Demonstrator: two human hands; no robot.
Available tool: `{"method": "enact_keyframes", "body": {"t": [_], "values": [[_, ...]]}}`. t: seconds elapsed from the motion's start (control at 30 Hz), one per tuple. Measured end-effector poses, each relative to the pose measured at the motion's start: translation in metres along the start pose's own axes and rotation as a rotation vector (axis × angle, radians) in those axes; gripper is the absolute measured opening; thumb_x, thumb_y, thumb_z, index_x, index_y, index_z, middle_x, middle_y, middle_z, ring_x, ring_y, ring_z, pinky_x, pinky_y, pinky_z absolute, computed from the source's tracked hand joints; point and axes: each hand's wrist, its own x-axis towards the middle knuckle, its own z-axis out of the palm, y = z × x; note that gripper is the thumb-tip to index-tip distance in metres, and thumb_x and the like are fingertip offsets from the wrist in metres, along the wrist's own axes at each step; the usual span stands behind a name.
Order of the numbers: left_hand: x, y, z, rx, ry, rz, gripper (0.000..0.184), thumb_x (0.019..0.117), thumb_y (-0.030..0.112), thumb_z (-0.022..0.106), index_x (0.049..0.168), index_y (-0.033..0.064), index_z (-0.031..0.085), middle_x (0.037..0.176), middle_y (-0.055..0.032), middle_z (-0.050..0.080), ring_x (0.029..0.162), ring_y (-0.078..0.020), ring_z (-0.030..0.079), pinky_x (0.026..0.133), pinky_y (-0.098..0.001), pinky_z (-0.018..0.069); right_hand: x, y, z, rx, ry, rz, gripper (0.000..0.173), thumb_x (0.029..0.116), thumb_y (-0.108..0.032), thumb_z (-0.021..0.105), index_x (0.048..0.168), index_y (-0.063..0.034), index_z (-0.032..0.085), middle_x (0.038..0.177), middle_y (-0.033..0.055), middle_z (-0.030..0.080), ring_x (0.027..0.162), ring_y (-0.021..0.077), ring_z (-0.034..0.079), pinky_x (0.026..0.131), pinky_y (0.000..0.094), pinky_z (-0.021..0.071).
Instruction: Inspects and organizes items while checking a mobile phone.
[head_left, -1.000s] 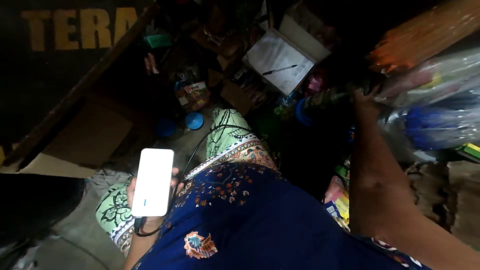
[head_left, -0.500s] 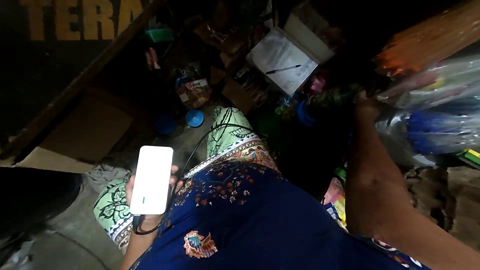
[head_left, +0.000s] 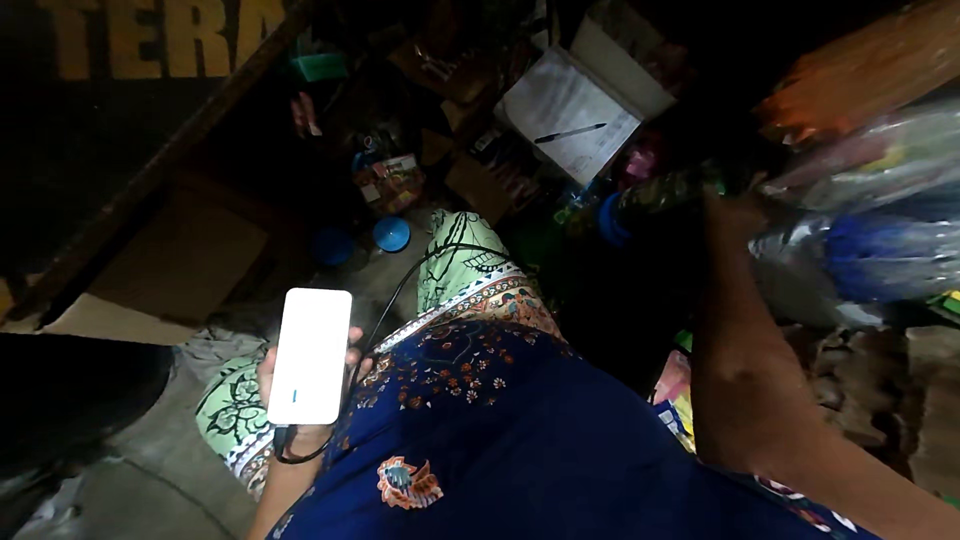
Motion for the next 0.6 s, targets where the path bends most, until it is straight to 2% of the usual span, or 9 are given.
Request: {"method": "enact_keyframes", "body": {"t": [0.07, 0.13, 0.2, 0.27, 0.33, 0.4, 0.47, 0.53, 0.6], "values": [[0.0, 0.0, -0.001, 0.01, 0.005, -0.001, 0.069, 0.0834, 0.052, 0.068, 0.132, 0.0023, 0.063, 0.121, -0.025, 0.066, 0.101, -0.0378, 0.07, 0.089, -0.0485, 0.0587, -0.012, 0.003, -0.001, -0.052, 0.046, -0.124, 0.072, 0.101, -0.04, 0.056, 0.158, -0.0031, 0.033, 0.15, 0.0353, 0.043, 0.14, 0.0538, 0.041, 0.115, 0.0645, 0.0324], [-0.001, 0.001, -0.002, -0.008, 0.014, -0.008, 0.068, 0.0831, 0.05, 0.068, 0.132, 0.0028, 0.063, 0.121, -0.0256, 0.066, 0.102, -0.0395, 0.07, 0.09, -0.0506, 0.0583, -0.029, 0.002, -0.001, -0.035, 0.046, -0.296, 0.058, 0.1003, -0.024, 0.056, 0.152, -0.0007, 0.045, 0.147, 0.0381, 0.045, 0.138, 0.0562, 0.041, 0.113, 0.0652, 0.0331], [0.0, 0.002, -0.002, -0.016, 0.015, -0.011, 0.068, 0.0833, 0.05, 0.068, 0.132, 0.0027, 0.063, 0.121, -0.0258, 0.066, 0.102, -0.0405, 0.069, 0.09, -0.052, 0.0578, -0.051, -0.008, 0.007, 0.015, -0.054, -0.455, 0.044, 0.1012, -0.014, 0.053, 0.142, 0.0034, 0.055, 0.142, 0.0386, 0.047, 0.134, 0.0543, 0.045, 0.112, 0.0622, 0.0365], [0.004, 0.003, 0.001, -0.02, -0.024, -0.029, 0.068, 0.0844, 0.049, 0.069, 0.133, 0.002, 0.061, 0.124, -0.0264, 0.064, 0.107, -0.0413, 0.067, 0.094, -0.0537, 0.0559, -0.082, -0.03, 0.013, 0.108, -0.205, -0.612, 0.036, 0.1036, -0.011, 0.052, 0.134, 0.0064, 0.061, 0.133, 0.0357, 0.058, 0.127, 0.0501, 0.055, 0.109, 0.0588, 0.0415], [0.011, 0.0, 0.022, 0.085, 0.009, -0.008, 0.064, 0.0868, 0.053, 0.065, 0.13, 0.0053, 0.065, 0.118, -0.0235, 0.068, 0.1, -0.0369, 0.071, 0.088, -0.0498, 0.0593, -0.117, -0.056, 0.022, 0.232, -0.272, -0.865, 0.03, 0.1001, -0.007, 0.056, 0.125, 0.0069, 0.067, 0.121, 0.0319, 0.066, 0.116, 0.0465, 0.063, 0.103, 0.0561, 0.0479], [0.023, -0.004, 0.049, 0.213, 0.07, 0.023, 0.06, 0.0901, 0.059, 0.056, 0.124, 0.0106, 0.069, 0.11, -0.0183, 0.072, 0.091, -0.0313, 0.074, 0.08, -0.0459, 0.0619, -0.149, -0.085, 0.029, 0.368, -0.307, -1.127, 0.029, 0.0967, -0.004, 0.06, 0.122, 0.0059, 0.069, 0.116, 0.0287, 0.068, 0.109, 0.0418, 0.066, 0.097, 0.0508, 0.0533], [0.037, -0.005, 0.071, 0.266, 0.031, 0.03, 0.06, 0.096, 0.059, 0.046, 0.126, 0.0122, 0.068, 0.111, -0.0172, 0.073, 0.094, -0.032, 0.074, 0.084, -0.0484, 0.0614, -0.174, -0.114, 0.031, 0.54, -0.333, -1.323, 0.029, 0.0926, -0.001, 0.063, 0.12, 0.0052, 0.07, 0.113, 0.0268, 0.068, 0.105, 0.0371, 0.067, 0.094, 0.0455, 0.0552], [0.05, -0.003, 0.085, 0.25, -0.052, 0.015, 0.061, 0.0991, 0.058, 0.041, 0.131, 0.0107, 0.065, 0.116, -0.019, 0.071, 0.1, -0.0354, 0.072, 0.09, -0.0532, 0.0586, -0.185, -0.135, 0.032, 0.644, -0.336, -1.422, 0.032, 0.0903, 0.0, 0.063, 0.121, 0.0046, 0.069, 0.113, 0.0258, 0.067, 0.105, 0.034, 0.066, 0.094, 0.0425, 0.0552], [0.062, -0.002, 0.096, 0.237, -0.101, -0.007, 0.063, 0.0988, 0.058, 0.04, 0.131, 0.0097, 0.064, 0.116, -0.02, 0.071, 0.101, -0.0369, 0.072, 0.093, -0.0562, 0.0567, -0.181, -0.146, 0.025, 0.612, -0.375, -1.326, 0.033, 0.0932, -0.003, 0.062, 0.124, 0.0039, 0.069, 0.117, 0.0259, 0.066, 0.108, 0.0337, 0.066, 0.096, 0.0435, 0.0542]]}}
